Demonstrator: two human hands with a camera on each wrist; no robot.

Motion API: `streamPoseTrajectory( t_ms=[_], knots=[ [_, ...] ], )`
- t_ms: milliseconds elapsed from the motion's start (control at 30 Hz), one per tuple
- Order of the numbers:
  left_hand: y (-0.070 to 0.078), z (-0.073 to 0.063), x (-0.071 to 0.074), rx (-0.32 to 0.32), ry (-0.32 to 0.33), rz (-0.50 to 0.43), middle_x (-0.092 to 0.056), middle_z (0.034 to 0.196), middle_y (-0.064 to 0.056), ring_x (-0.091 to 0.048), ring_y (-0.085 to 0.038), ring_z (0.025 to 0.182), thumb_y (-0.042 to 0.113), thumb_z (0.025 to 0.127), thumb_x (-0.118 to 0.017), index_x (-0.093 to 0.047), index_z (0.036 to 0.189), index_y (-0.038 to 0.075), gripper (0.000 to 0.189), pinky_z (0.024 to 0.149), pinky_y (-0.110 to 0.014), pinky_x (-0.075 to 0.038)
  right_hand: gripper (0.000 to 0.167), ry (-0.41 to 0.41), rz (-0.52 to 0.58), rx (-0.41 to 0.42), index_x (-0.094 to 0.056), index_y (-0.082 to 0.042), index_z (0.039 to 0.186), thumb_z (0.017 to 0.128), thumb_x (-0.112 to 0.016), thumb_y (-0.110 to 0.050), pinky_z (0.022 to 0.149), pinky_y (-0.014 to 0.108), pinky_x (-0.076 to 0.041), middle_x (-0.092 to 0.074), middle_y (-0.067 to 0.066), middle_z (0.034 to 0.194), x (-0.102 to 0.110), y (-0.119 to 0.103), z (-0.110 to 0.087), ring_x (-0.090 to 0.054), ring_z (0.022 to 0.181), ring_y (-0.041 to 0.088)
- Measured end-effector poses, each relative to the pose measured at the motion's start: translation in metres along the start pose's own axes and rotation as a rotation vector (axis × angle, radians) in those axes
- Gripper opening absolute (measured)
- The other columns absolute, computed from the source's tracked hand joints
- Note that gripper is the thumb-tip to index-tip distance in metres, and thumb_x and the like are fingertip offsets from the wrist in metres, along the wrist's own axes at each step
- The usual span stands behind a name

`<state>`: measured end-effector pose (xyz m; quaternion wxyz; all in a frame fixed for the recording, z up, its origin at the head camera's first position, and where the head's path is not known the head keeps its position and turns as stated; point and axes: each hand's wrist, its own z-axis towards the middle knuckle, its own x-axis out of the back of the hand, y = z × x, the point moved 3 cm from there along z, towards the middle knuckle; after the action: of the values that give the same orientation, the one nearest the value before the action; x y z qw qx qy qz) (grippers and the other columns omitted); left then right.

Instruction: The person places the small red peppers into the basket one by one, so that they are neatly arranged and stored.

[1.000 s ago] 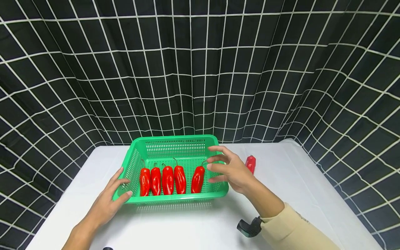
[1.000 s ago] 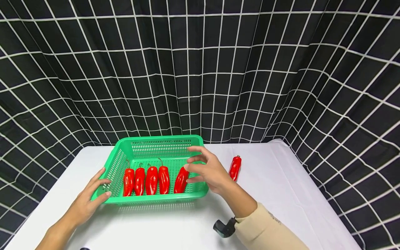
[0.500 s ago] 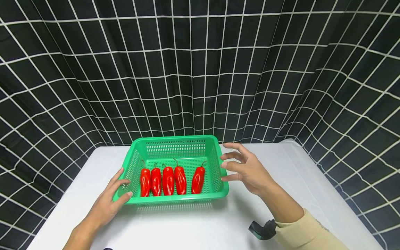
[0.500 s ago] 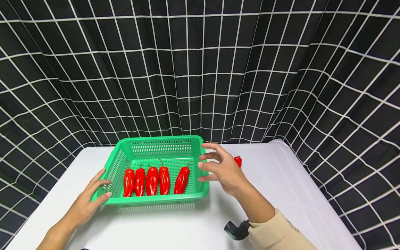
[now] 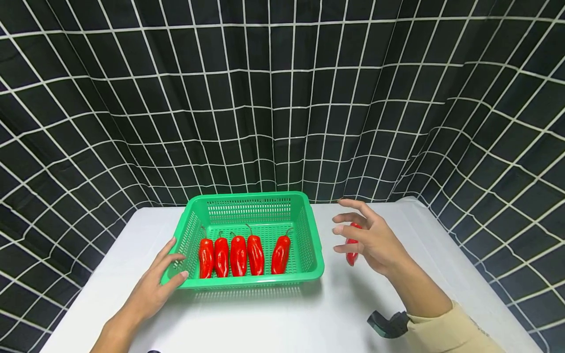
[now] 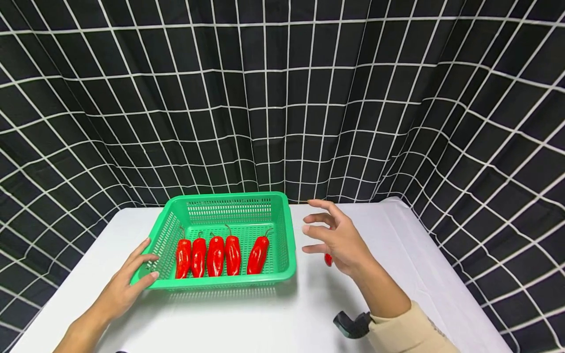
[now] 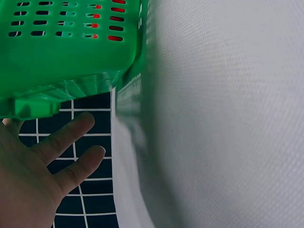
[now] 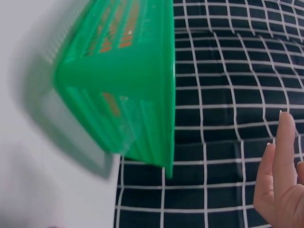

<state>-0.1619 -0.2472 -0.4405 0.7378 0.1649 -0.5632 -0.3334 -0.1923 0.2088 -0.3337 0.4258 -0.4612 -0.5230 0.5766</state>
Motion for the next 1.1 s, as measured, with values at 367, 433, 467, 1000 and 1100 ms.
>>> streamPoseTrajectory(
  t_ms=[367, 433, 467, 1000, 1100],
  knots=[
    [0.001, 0.0, 0.001, -0.01, 0.001, 0.001, -0.023, 0.157, -0.007, -0.03, -0.046, 0.134, 0.026, 0.092, -0.063, -0.059, 0.119, 0.015, 0.03, 0.09, -0.073, -0.03, 0.062, 0.08, -0.044, -0.025, -0.041, -0.017, 0.14, 0.087, -0.072, -0.01, 0.076, 0.052, -0.053, -0.043, 0.024, 0.128, 0.023, 0.001, -0.004, -0.054, 0.109, 0.035],
    [0.001, 0.0, 0.001, -0.01, 0.001, 0.001, -0.023, 0.157, -0.007, -0.03, -0.046, 0.134, 0.026, 0.092, -0.063, -0.059, 0.119, 0.015, 0.029, 0.09, -0.073, -0.03, 0.063, 0.092, -0.057, -0.025, -0.04, -0.017, 0.141, 0.087, -0.072, -0.011, 0.076, 0.052, -0.053, -0.043, 0.023, 0.129, 0.027, 0.002, -0.004, -0.054, 0.11, 0.035],
    [0.0, 0.0, 0.0, -0.009, 0.001, 0.001, -0.023, 0.157, -0.007, -0.03, -0.046, 0.134, 0.026, 0.092, -0.063, -0.058, 0.119, 0.015, 0.029, 0.09, -0.073, -0.03, 0.063, 0.097, -0.059, -0.023, -0.039, -0.017, 0.142, 0.088, -0.072, -0.011, 0.075, 0.052, -0.053, -0.043, 0.023, 0.129, 0.029, 0.002, -0.004, -0.053, 0.111, 0.036],
    [-0.001, 0.0, 0.0, -0.009, 0.002, 0.0, -0.023, 0.157, -0.006, -0.029, -0.045, 0.135, 0.027, 0.092, -0.063, -0.059, 0.119, 0.013, 0.031, 0.09, -0.073, -0.03, 0.063, 0.17, -0.067, -0.053, -0.036, -0.02, 0.144, 0.09, -0.069, -0.015, 0.073, 0.051, -0.054, -0.043, 0.022, 0.126, 0.066, 0.021, 0.002, -0.065, 0.093, 0.022],
    [-0.002, 0.0, -0.001, -0.008, 0.0, -0.003, -0.022, 0.157, -0.007, -0.029, -0.045, 0.135, 0.027, 0.093, -0.063, -0.058, 0.12, 0.012, 0.031, 0.091, -0.073, -0.029, 0.064, 0.187, -0.073, -0.069, -0.037, -0.02, 0.144, 0.09, -0.071, -0.017, 0.073, 0.05, -0.054, -0.046, 0.02, 0.123, 0.072, 0.025, 0.005, -0.065, 0.091, 0.02]
  ],
)
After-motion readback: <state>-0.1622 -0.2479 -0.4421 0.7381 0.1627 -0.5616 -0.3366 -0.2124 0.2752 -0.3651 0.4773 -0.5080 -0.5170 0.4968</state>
